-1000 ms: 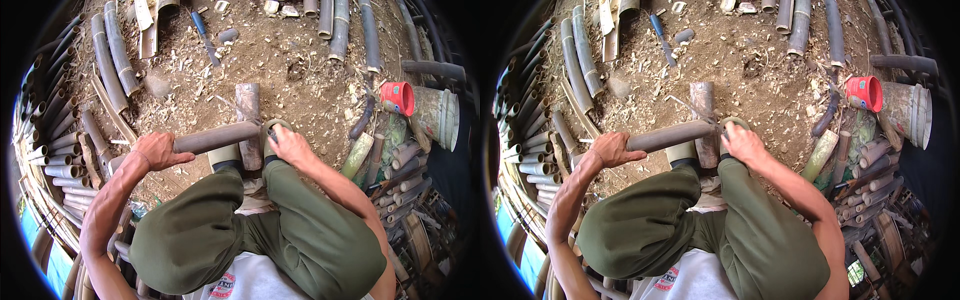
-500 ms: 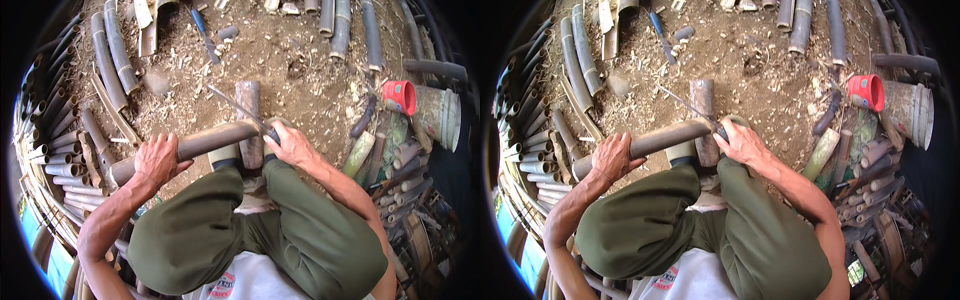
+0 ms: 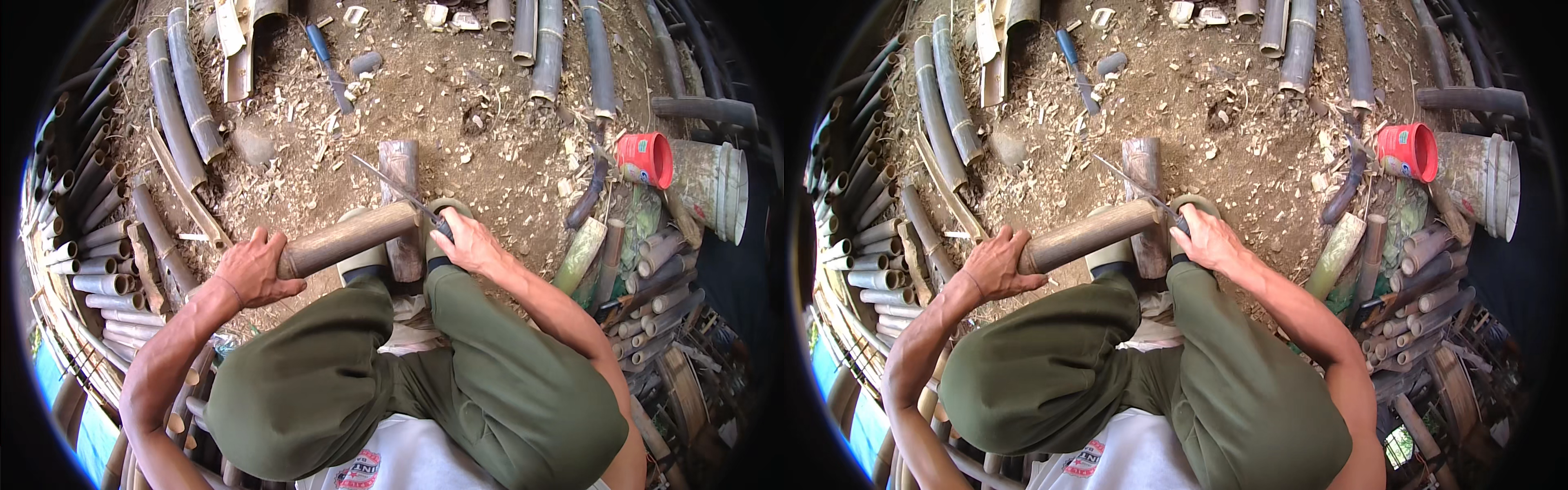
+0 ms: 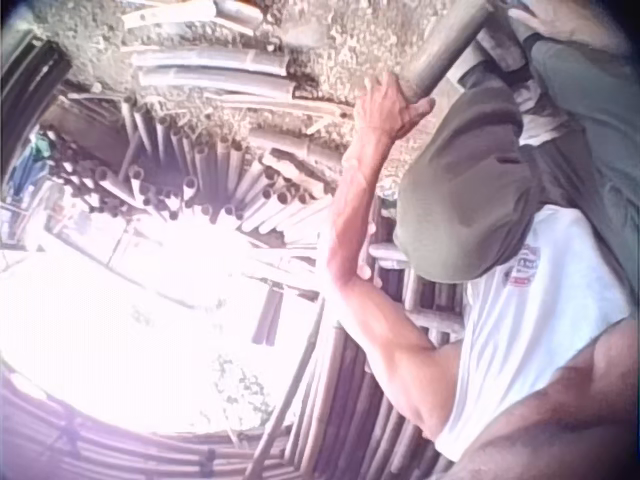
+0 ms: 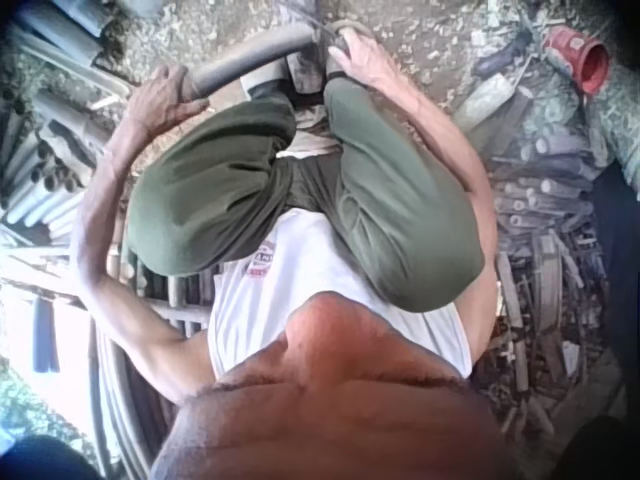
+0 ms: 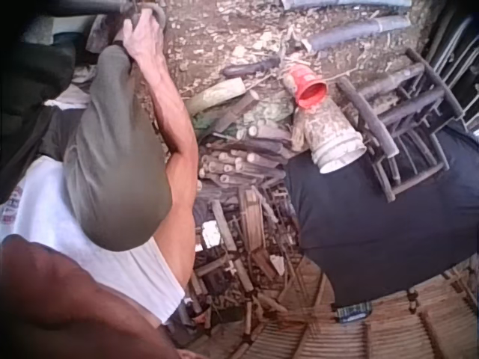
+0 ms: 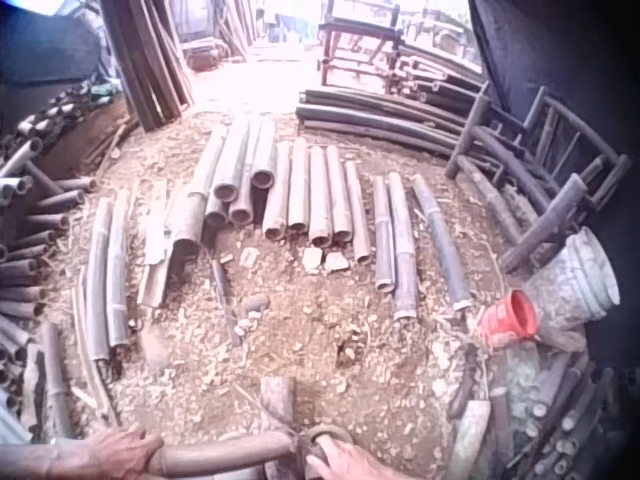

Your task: The person cuts several bamboo stalks into smaller sections and strips them using a machete, working on the ground surrounded by bamboo pieces.

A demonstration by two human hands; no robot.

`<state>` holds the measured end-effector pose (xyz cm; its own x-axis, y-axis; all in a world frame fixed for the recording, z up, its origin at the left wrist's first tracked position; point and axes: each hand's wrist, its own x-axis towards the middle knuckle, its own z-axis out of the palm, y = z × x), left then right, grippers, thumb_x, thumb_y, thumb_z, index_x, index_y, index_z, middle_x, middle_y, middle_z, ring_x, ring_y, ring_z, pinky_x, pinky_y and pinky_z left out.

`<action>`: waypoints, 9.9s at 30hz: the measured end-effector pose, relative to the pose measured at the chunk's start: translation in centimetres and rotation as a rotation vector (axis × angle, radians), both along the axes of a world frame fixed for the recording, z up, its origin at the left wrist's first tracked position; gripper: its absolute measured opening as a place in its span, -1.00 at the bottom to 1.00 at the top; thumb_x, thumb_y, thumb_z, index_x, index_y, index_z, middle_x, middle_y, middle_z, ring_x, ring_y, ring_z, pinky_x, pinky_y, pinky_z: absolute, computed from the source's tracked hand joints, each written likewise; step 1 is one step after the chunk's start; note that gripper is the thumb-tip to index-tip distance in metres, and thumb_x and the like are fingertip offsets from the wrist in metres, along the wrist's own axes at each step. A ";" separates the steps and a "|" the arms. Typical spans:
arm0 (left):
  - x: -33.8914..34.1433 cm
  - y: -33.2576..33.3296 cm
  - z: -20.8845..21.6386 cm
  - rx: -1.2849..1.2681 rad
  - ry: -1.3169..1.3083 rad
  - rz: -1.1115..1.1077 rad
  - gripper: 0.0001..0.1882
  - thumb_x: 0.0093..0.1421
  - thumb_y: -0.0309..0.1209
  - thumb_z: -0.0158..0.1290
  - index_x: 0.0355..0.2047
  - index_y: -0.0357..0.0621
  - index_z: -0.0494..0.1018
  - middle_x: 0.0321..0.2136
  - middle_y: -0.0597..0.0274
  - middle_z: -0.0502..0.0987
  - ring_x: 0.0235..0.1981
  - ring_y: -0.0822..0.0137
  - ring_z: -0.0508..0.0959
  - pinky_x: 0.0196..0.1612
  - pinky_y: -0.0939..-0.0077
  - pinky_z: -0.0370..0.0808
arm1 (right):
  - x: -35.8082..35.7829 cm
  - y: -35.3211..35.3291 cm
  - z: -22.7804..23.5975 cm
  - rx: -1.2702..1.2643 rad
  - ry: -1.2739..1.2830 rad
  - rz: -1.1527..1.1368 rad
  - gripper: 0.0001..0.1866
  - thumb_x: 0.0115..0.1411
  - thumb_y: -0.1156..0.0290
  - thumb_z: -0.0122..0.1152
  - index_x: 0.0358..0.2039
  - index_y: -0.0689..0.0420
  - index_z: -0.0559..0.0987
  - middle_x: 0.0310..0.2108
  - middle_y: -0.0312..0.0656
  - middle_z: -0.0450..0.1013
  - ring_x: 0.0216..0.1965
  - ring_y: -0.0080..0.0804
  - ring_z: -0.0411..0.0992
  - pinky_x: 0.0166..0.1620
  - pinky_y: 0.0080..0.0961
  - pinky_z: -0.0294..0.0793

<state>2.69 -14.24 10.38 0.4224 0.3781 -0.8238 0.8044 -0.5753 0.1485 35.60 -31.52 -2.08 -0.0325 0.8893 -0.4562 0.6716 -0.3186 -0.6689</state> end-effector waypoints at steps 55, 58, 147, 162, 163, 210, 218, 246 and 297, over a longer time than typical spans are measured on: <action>-0.4 1.2 -0.9 0.049 0.013 -0.026 -0.42 -0.03 -0.15 0.35 -0.14 -0.18 0.33 -0.23 -0.09 0.55 -0.12 -0.16 0.57 -0.08 0.03 0.55 | -1.1 0.4 0.5 0.087 -0.014 -0.033 -0.65 0.28 0.19 0.19 -0.14 0.23 0.42 -0.34 0.17 0.54 -0.36 0.16 0.58 -0.31 -0.09 0.57; -1.2 0.1 -0.5 0.101 0.006 -0.037 -0.42 -0.03 -0.17 0.35 -0.14 -0.17 0.32 -0.23 -0.08 0.55 -0.10 -0.14 0.57 -0.08 0.03 0.56 | -2.3 1.5 4.6 0.307 0.100 -0.088 -0.62 0.29 0.19 0.20 -0.11 0.26 0.45 -0.35 0.12 0.55 -0.35 0.12 0.58 -0.29 -0.09 0.56; -1.6 -1.5 0.8 0.209 -0.013 -0.137 -0.21 0.05 -0.17 0.33 0.23 0.14 0.17 -0.17 -0.02 0.47 -0.05 -0.09 0.52 -0.13 0.02 0.56 | 0.0 0.3 1.1 -0.137 -0.011 -0.033 -0.65 0.28 0.19 0.18 -0.14 0.23 0.45 -0.42 0.04 0.51 -0.42 0.05 0.55 -0.28 -0.12 0.57; -3.8 -3.1 -0.8 0.546 -0.169 -0.275 -0.45 0.28 -0.17 0.07 0.27 0.22 0.26 -0.25 0.14 0.39 -0.19 0.15 0.45 -0.18 0.22 0.39 | -1.1 0.2 3.8 0.088 0.127 -0.091 -0.65 0.25 0.22 0.22 -0.13 0.24 0.45 -0.38 0.10 0.53 -0.33 0.10 0.57 -0.27 -0.10 0.56; -3.8 -3.0 -1.1 0.534 -0.173 -0.261 -0.42 0.26 -0.18 0.10 0.28 0.20 0.26 -0.24 0.13 0.38 -0.18 0.13 0.45 -0.16 0.20 0.39 | -1.4 0.6 4.6 0.215 0.142 -0.124 -0.64 0.25 0.23 0.23 -0.13 0.25 0.45 -0.39 0.10 0.53 -0.33 0.09 0.57 -0.27 -0.12 0.55; 14.6 -6.1 -7.8 -1.586 -0.536 1.546 -0.29 0.39 0.14 -0.16 0.26 -0.21 0.20 -0.10 -0.03 0.47 -0.32 0.13 0.62 -0.31 0.17 0.68 | 3.8 -0.7 3.3 0.439 -0.197 -0.262 -0.78 0.25 0.29 0.22 -0.35 0.17 0.45 -0.59 -0.21 0.38 -0.69 -0.40 0.37 -0.66 -0.45 0.44; 14.9 -6.3 -7.2 -1.364 -0.410 1.539 -0.32 0.43 0.17 -0.33 0.14 -0.23 0.30 -0.20 -0.08 0.54 -0.42 0.06 0.64 -0.43 0.12 0.66 | 6.7 0.6 0.3 0.153 -0.271 -0.224 -0.78 0.22 0.32 0.20 -0.41 0.17 0.39 -0.60 -0.22 0.41 -0.65 -0.36 0.45 -0.68 -0.47 0.47; 14.1 -6.5 -7.9 -1.588 -0.450 1.616 -0.26 0.42 0.20 -0.34 0.13 -0.31 0.29 -0.17 -0.03 0.52 -0.24 0.07 0.63 -0.10 0.02 0.66 | 4.1 0.0 1.3 0.527 -0.118 -0.107 -0.85 0.17 0.35 0.21 -0.37 0.12 0.46 -0.59 -0.21 0.44 -0.64 -0.37 0.46 -0.65 -0.45 0.48; 13.6 -6.6 -7.9 -1.628 -0.469 1.636 -0.22 0.38 0.23 -0.30 0.18 -0.28 0.29 -0.16 -0.12 0.54 -0.25 -0.04 0.64 -0.18 0.02 0.65 | 3.9 0.9 1.3 0.850 -0.133 -0.061 -0.84 0.18 0.35 0.24 -0.44 0.06 0.45 -0.60 -0.30 0.43 -0.70 -0.51 0.35 -0.72 -0.52 0.39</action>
<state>16.28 -20.89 2.48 0.7402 -0.1429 -0.6570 0.0925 0.9895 -0.1110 39.51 -30.64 -0.76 0.0331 0.9291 0.3684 0.7592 0.2164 -0.6138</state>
